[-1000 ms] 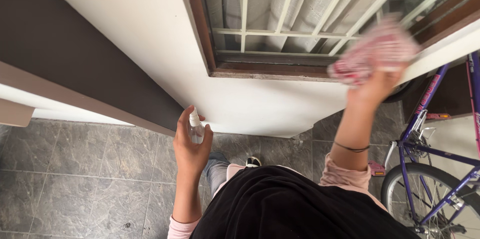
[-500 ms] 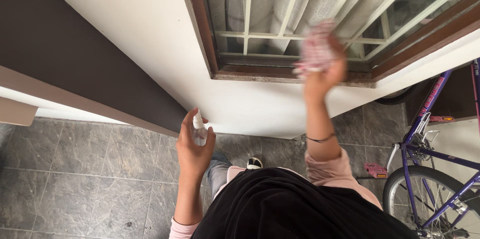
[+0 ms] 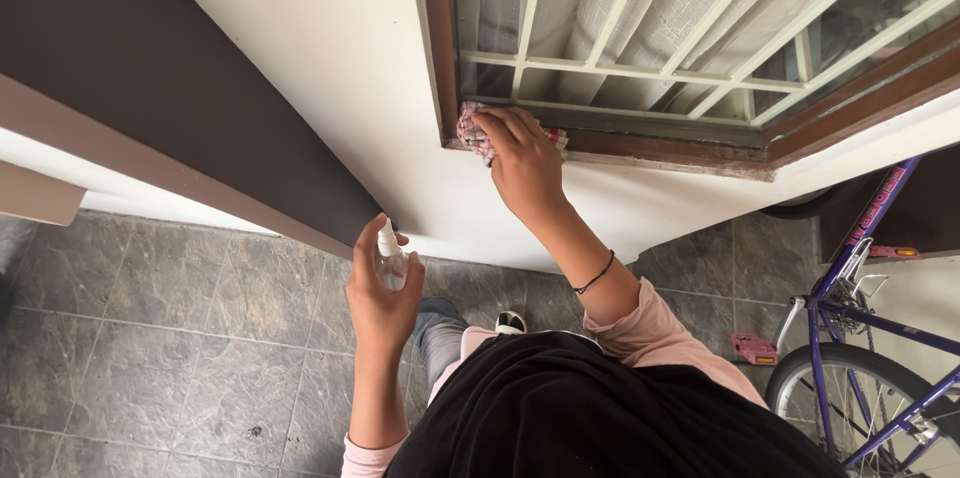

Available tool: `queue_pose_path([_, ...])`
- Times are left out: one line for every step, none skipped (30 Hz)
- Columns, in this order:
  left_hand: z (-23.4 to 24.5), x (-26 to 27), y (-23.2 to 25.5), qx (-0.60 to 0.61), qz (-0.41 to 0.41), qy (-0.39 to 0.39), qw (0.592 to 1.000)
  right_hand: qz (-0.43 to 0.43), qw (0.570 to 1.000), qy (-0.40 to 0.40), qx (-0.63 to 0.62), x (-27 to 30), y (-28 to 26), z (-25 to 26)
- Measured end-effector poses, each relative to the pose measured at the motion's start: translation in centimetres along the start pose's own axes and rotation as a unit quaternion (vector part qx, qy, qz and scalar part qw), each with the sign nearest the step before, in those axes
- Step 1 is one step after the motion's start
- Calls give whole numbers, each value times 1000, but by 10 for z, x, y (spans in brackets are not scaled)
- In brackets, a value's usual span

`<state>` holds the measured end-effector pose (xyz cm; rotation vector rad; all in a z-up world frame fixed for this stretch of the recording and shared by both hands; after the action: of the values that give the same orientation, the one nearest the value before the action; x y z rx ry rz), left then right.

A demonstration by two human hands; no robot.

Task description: The person sprays a cleaning solution onto a window screen and wipes it with a cloth. They move along the window, repeatedly spraying and wiping different sections of the screen.

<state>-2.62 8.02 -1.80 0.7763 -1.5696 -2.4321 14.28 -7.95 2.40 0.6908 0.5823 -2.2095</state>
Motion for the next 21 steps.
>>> queue_pose_path([1,-1,-1,1,4,0,1000,-4,1000,-10,16,-2,-1,-2])
queue_pose_path([1,0,-1,2,8,0,1000,-8,999,-20,32,-3,0,-3])
queue_pose_path([0,0,-1,2,14,-4,1000,-21,999,-35,5,-4,3,-4])
queue_pose_path([0,1,0,1,20,-8,1000,-35,998,-50,-23,-5,9,-5])
queue_pose_path([0,1,0,-1,25,-12,1000,-48,995,-65,-50,-6,16,-6])
queue_pose_path([0,2,0,-3,24,-15,1000,-114,978,-89,-151,-3,28,-6])
queue_pose_path([0,1,1,-5,21,-17,1000,-176,945,-112,-250,0,41,-4])
queue_pose_path([0,0,2,-8,19,-19,1000,-234,899,-134,-346,4,54,-2])
queue_pose_path([0,-1,3,-11,13,-17,1000,-249,877,-75,-403,9,66,8])
queue_pose_path([0,-2,4,-13,7,-15,1000,-263,850,-15,-457,15,79,19])
queue_pose_path([-1,-1,4,-15,2,-16,1000,-279,776,32,-564,23,90,27])
queue_pose_path([-2,0,5,-16,5,-21,1000,-291,688,78,-660,31,100,33])
queue_pose_path([-4,-1,5,-17,6,-25,1000,-295,676,92,-669,38,107,39])
queue_pose_path([-5,-2,5,-18,7,-30,999,-299,664,107,-677,45,112,45])
queue_pose_path([-7,-4,6,-16,7,-34,999,-303,652,123,-685,52,115,49])
queue_pose_path([-10,-5,8,-15,6,-38,999,-298,646,141,-689,56,117,52])
queue_pose_path([-13,-6,10,-14,6,-42,999,-293,640,159,-692,60,119,55])
queue_pose_path([-16,-7,12,-9,-9,-46,999,-287,634,177,-696,63,121,57])
queue_pose_path([-19,-8,15,-5,-24,-50,998,-279,647,196,-682,66,122,60])
queue_pose_path([-21,-10,18,0,-38,-53,998,-272,659,214,-668,68,124,62])
queue_pose_path([-24,-10,19,1,-36,-58,998,-265,671,231,-653,70,125,64])
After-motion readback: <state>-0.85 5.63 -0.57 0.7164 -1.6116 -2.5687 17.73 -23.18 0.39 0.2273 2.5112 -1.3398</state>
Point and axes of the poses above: each hand's wrist, its own x-axis away from the middle knuckle, its own z-axis out of the back of the hand, y = z × x, the point moved 4 cm from there along -x, towards the middle knuckle, and after that the axes turned 6 degrees about -y, right-handed, at the moved point
